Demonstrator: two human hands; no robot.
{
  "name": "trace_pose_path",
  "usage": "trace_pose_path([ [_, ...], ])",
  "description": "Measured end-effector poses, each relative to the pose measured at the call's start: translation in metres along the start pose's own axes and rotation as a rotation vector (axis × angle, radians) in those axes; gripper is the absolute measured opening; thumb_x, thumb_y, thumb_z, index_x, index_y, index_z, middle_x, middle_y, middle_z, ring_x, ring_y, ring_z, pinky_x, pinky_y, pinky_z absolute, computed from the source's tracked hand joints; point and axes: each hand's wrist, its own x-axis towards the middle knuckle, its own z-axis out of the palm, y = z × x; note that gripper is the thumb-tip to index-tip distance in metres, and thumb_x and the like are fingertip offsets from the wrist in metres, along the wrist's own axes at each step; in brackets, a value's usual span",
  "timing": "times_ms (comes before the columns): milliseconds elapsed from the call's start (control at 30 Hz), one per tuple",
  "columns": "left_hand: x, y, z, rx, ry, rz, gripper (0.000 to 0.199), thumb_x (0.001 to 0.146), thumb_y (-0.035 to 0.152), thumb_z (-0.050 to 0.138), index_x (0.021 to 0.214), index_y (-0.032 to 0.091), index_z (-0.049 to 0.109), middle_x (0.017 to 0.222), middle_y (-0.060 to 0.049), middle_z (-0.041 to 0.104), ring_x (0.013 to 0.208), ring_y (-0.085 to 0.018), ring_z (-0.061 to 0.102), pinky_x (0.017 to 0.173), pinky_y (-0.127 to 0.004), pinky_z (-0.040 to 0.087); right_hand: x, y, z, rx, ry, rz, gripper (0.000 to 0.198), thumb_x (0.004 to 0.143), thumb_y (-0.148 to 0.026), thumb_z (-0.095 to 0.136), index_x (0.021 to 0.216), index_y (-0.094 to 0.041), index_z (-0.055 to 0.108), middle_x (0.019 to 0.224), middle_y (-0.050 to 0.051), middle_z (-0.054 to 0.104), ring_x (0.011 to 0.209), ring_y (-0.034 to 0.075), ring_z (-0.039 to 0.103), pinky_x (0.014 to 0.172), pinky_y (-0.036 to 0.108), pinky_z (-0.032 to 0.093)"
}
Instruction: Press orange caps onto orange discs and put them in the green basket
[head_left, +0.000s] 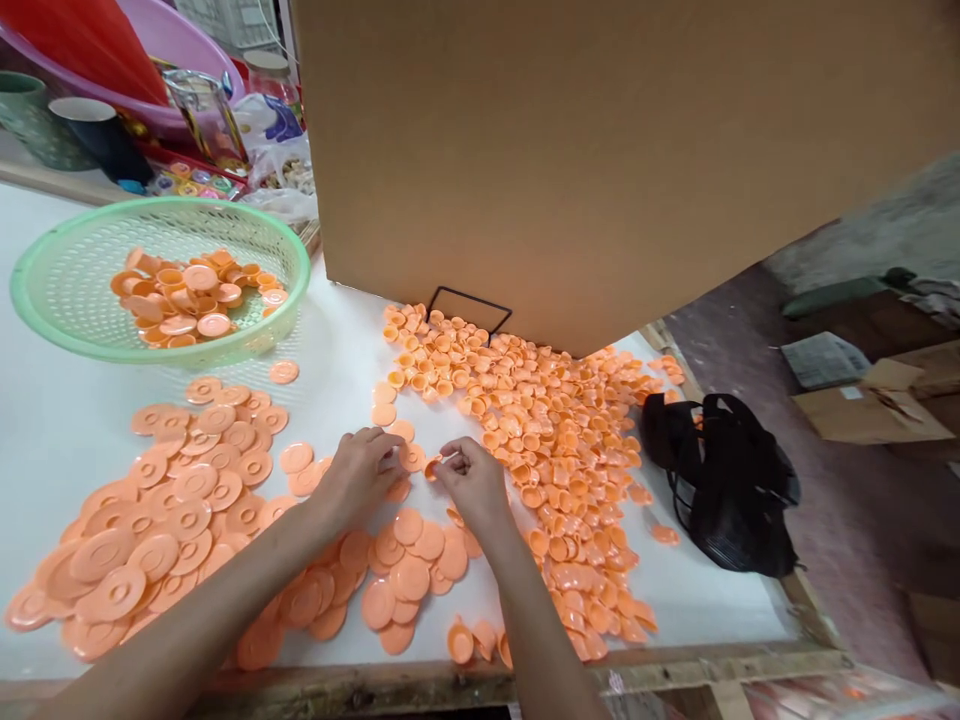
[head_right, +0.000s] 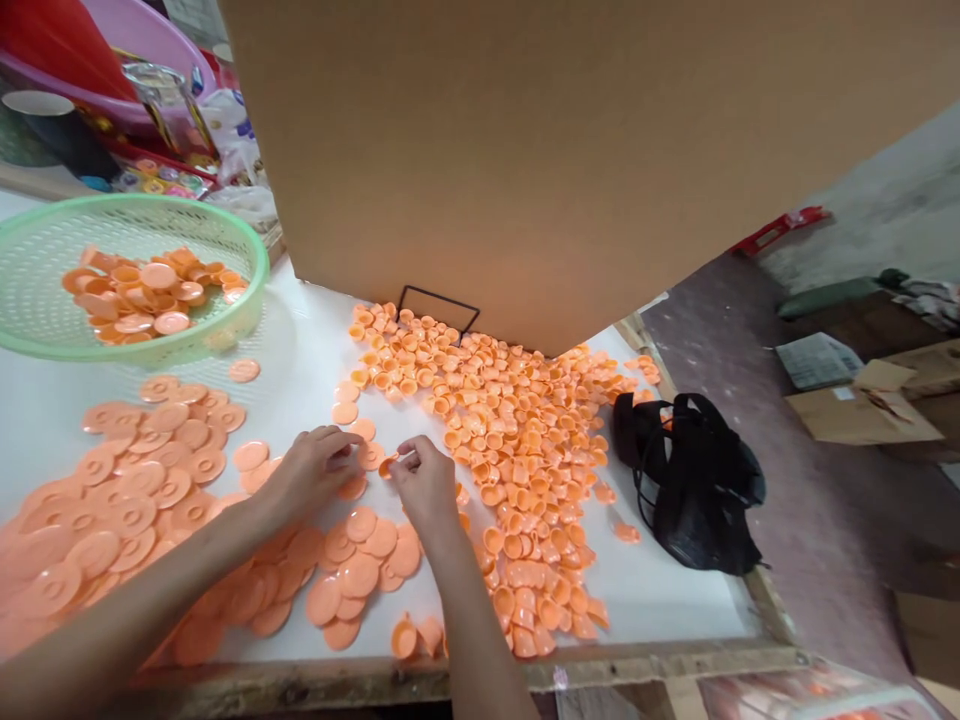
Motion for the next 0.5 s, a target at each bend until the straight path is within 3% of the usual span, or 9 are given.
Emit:
trace_pose_path([
  [267, 0.008, 0.007, 0.001, 0.018, 0.022, -0.023, 0.017, 0.082, 0.017, 0.055, 0.078, 0.022, 0.071, 0.076, -0.001, 0.067, 0.076, -0.017, 0.057, 0.071, -0.032, 0.033, 0.019, -0.009, 0.026, -0.035, 0.012, -0.051, 0.013, 0.063, -0.018, 0.054, 0.07, -0.022, 0.064, 0.051, -0.006, 0.052, 0.052, 0.014, 0.051, 0.05, 0.022, 0.038],
  [367, 0.01, 0.006, -0.004, -0.126, -0.014, -0.069, 0.02, 0.081, 0.017, 0.053, 0.082, 0.021, 0.072, 0.076, -0.001, 0.068, 0.075, -0.016, 0.059, 0.069, -0.029, 0.037, 0.019, -0.014, 0.028, -0.082, 0.008, -0.098, 0.009, 0.063, -0.017, 0.054, 0.062, -0.021, 0.062, 0.054, -0.005, 0.053, 0.054, 0.014, 0.051, 0.053, 0.023, 0.038],
  [500, 0.018, 0.01, -0.008, -0.383, -0.043, -0.251, 0.02, 0.077, 0.022, 0.056, 0.089, 0.02, 0.072, 0.068, 0.001, 0.067, 0.065, -0.014, 0.059, 0.059, -0.024, 0.04, 0.019, -0.02, 0.028, -0.185, -0.003, -0.162, 0.014, 0.064, -0.013, 0.052, 0.064, -0.021, 0.064, 0.059, -0.002, 0.06, 0.059, 0.015, 0.055, 0.058, 0.025, 0.039],
])
